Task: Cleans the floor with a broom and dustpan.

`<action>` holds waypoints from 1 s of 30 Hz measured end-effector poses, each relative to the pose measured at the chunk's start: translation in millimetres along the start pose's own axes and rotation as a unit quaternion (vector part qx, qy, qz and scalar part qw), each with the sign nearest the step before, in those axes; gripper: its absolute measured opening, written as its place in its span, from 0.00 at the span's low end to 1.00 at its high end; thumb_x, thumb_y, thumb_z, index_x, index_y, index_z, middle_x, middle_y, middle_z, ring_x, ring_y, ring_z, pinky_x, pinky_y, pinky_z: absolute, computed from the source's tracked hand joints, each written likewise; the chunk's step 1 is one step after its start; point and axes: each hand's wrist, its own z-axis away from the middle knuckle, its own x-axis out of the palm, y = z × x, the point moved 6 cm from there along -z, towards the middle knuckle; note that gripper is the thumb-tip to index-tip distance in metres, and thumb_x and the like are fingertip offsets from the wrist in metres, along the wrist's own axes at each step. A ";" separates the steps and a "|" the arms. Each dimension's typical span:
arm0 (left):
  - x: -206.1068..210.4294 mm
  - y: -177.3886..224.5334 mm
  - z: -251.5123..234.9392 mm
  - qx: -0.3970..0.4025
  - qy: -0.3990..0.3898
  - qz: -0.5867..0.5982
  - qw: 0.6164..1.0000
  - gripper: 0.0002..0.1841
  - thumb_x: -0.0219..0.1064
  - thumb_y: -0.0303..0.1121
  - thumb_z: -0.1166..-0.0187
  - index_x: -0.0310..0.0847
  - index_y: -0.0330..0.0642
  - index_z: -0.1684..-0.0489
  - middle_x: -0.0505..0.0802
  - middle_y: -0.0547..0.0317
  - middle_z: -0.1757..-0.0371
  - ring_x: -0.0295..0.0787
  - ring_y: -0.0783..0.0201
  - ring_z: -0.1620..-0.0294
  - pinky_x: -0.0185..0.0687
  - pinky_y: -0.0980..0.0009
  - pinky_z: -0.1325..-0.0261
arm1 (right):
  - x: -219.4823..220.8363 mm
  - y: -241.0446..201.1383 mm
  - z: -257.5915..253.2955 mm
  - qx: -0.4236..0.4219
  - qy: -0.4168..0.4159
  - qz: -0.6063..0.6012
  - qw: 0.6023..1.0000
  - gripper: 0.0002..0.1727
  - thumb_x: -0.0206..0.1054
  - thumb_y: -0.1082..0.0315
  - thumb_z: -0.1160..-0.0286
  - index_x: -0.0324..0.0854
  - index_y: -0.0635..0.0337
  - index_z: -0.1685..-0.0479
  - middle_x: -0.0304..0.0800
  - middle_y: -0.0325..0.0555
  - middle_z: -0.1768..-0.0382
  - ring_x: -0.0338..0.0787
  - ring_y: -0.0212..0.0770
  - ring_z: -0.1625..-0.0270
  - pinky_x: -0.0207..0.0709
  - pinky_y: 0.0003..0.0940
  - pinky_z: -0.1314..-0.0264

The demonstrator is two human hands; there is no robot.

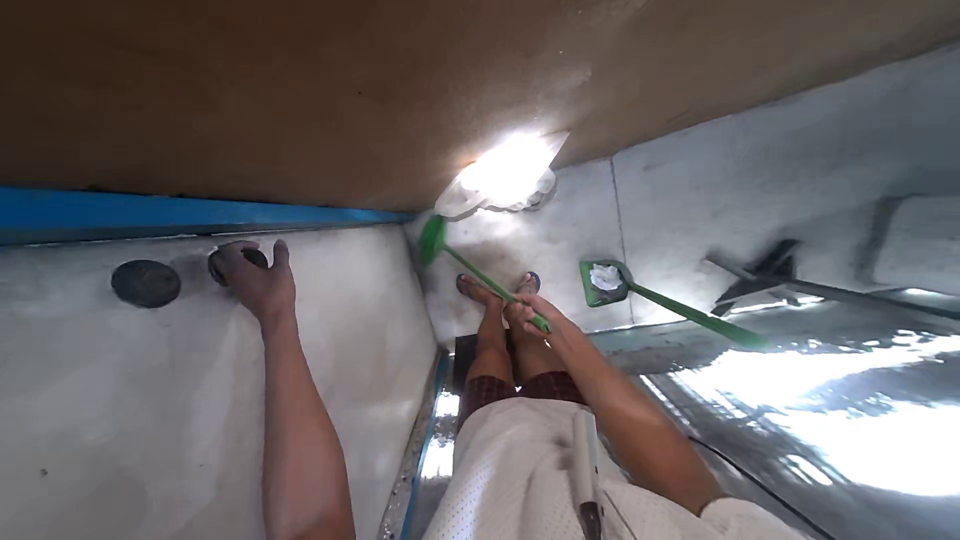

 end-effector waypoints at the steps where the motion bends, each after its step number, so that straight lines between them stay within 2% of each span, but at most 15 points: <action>1: 1.0 2.3 2.3 0.002 0.005 0.001 1.000 0.30 0.73 0.50 0.25 0.79 0.32 0.37 0.82 0.33 0.32 0.75 0.39 0.25 0.65 0.46 0.19 | -2.7 7.8 11.3 -0.006 0.018 0.007 1.000 0.12 0.50 0.59 0.10 0.70 0.54 0.62 0.68 0.33 0.85 0.68 0.22 0.91 0.65 0.14 0.91; 5: 8.3 12.6 10.0 0.002 0.023 0.000 1.000 0.28 0.72 0.50 0.24 0.80 0.35 0.38 0.82 0.34 0.32 0.75 0.41 0.25 0.66 0.48 0.20 | 12.3 30.3 42.7 0.008 0.019 -0.001 1.000 0.13 0.49 0.56 0.08 0.71 0.53 0.57 0.71 0.33 0.82 0.68 0.22 0.91 0.65 0.14 0.92; 8: 11.4 6.9 11.4 0.012 0.019 0.002 1.000 0.30 0.70 0.53 0.23 0.78 0.36 0.34 0.80 0.35 0.28 0.71 0.40 0.21 0.62 0.45 0.17 | 22.8 27.8 13.1 0.007 -0.027 -0.008 1.000 0.12 0.50 0.58 0.09 0.71 0.55 0.57 0.73 0.34 0.82 0.70 0.22 0.90 0.66 0.13 0.91; 10: 11.4 4.3 13.2 0.026 0.005 0.000 1.000 0.31 0.69 0.53 0.22 0.76 0.36 0.33 0.78 0.33 0.26 0.70 0.39 0.21 0.61 0.42 0.17 | 24.0 17.8 -15.2 0.001 -0.035 -0.011 0.999 0.10 0.51 0.61 0.10 0.71 0.56 0.58 0.71 0.34 0.83 0.70 0.23 0.91 0.66 0.13 0.91; 11: 10.2 6.3 12.5 0.024 0.007 -0.001 1.000 0.31 0.71 0.52 0.24 0.77 0.36 0.33 0.79 0.33 0.27 0.70 0.39 0.21 0.61 0.43 0.17 | 20.6 11.6 -24.3 -0.005 -0.028 -0.011 1.000 0.10 0.51 0.62 0.10 0.71 0.56 0.58 0.70 0.34 0.84 0.70 0.23 0.91 0.66 0.13 0.91; 13: 9.8 7.1 10.0 0.024 -0.005 -0.008 1.000 0.32 0.72 0.52 0.25 0.77 0.36 0.32 0.78 0.33 0.26 0.71 0.40 0.20 0.63 0.45 0.17 | 1.9 4.5 -26.4 -0.011 0.012 -0.013 1.000 0.11 0.52 0.61 0.10 0.71 0.56 0.62 0.69 0.34 0.87 0.69 0.23 0.92 0.64 0.14 0.92; 15: 12.4 3.6 10.7 0.029 -0.021 -0.016 0.999 0.34 0.72 0.54 0.25 0.75 0.35 0.30 0.77 0.32 0.24 0.69 0.37 0.19 0.63 0.41 0.18 | -35.3 9.8 -12.4 -0.018 0.029 -0.039 0.999 0.09 0.53 0.61 0.12 0.70 0.54 0.60 0.70 0.34 0.84 0.69 0.22 0.91 0.65 0.13 0.92; 17: 13.1 1.6 9.7 0.035 -0.021 -0.027 0.999 0.35 0.72 0.56 0.25 0.74 0.36 0.30 0.76 0.32 0.25 0.69 0.36 0.20 0.63 0.39 0.20 | -65.2 19.9 13.1 -0.030 0.050 -0.046 0.997 0.09 0.53 0.61 0.11 0.70 0.54 0.59 0.70 0.33 0.83 0.69 0.23 0.90 0.65 0.14 0.91; 19: 11.8 4.1 10.0 0.028 -0.027 -0.028 0.999 0.35 0.74 0.54 0.26 0.74 0.33 0.29 0.75 0.28 0.23 0.67 0.33 0.19 0.61 0.37 0.19 | -73.4 38.6 47.2 -0.028 0.083 -0.032 0.996 0.12 0.51 0.59 0.09 0.71 0.54 0.60 0.72 0.33 0.83 0.70 0.23 0.90 0.65 0.15 0.91; 22: 10.9 6.4 12.3 0.030 -0.032 -0.038 0.998 0.36 0.73 0.54 0.26 0.72 0.34 0.29 0.74 0.28 0.23 0.67 0.33 0.19 0.62 0.37 0.19 | -54.6 59.2 91.0 -0.037 0.075 -0.002 0.997 0.10 0.50 0.58 0.07 0.70 0.54 0.48 0.73 0.35 0.80 0.70 0.24 0.89 0.66 0.16 0.90; 24: 9.1 10.6 12.1 0.038 -0.029 -0.032 0.998 0.35 0.75 0.52 0.27 0.74 0.33 0.29 0.74 0.28 0.23 0.65 0.34 0.17 0.59 0.39 0.17 | -39.2 60.8 91.4 -0.047 0.031 0.018 0.998 0.13 0.50 0.58 0.07 0.68 0.53 0.36 0.72 0.34 0.78 0.70 0.24 0.88 0.66 0.17 0.88; 25: 8.4 11.1 12.0 0.040 -0.032 -0.032 0.998 0.35 0.75 0.51 0.27 0.74 0.32 0.30 0.74 0.28 0.22 0.64 0.33 0.17 0.59 0.39 0.16 | -33.9 57.8 79.2 -0.051 0.014 0.023 0.998 0.13 0.51 0.57 0.07 0.69 0.53 0.37 0.73 0.35 0.78 0.70 0.24 0.88 0.67 0.17 0.89; 27: 6.7 12.1 11.7 0.037 -0.041 -0.037 0.998 0.36 0.75 0.51 0.27 0.73 0.32 0.28 0.73 0.26 0.22 0.64 0.32 0.17 0.59 0.38 0.17 | -21.2 43.6 45.0 -0.052 -0.015 0.026 0.998 0.12 0.50 0.56 0.07 0.71 0.55 0.50 0.73 0.35 0.81 0.69 0.24 0.90 0.65 0.16 0.90; 30: 6.1 13.6 12.9 0.035 -0.051 -0.033 0.998 0.37 0.76 0.49 0.27 0.72 0.31 0.26 0.72 0.24 0.21 0.64 0.31 0.17 0.59 0.37 0.17 | -19.3 19.3 1.7 -0.049 -0.018 -0.035 0.998 0.12 0.50 0.60 0.09 0.71 0.56 0.61 0.72 0.35 0.83 0.68 0.23 0.91 0.64 0.14 0.91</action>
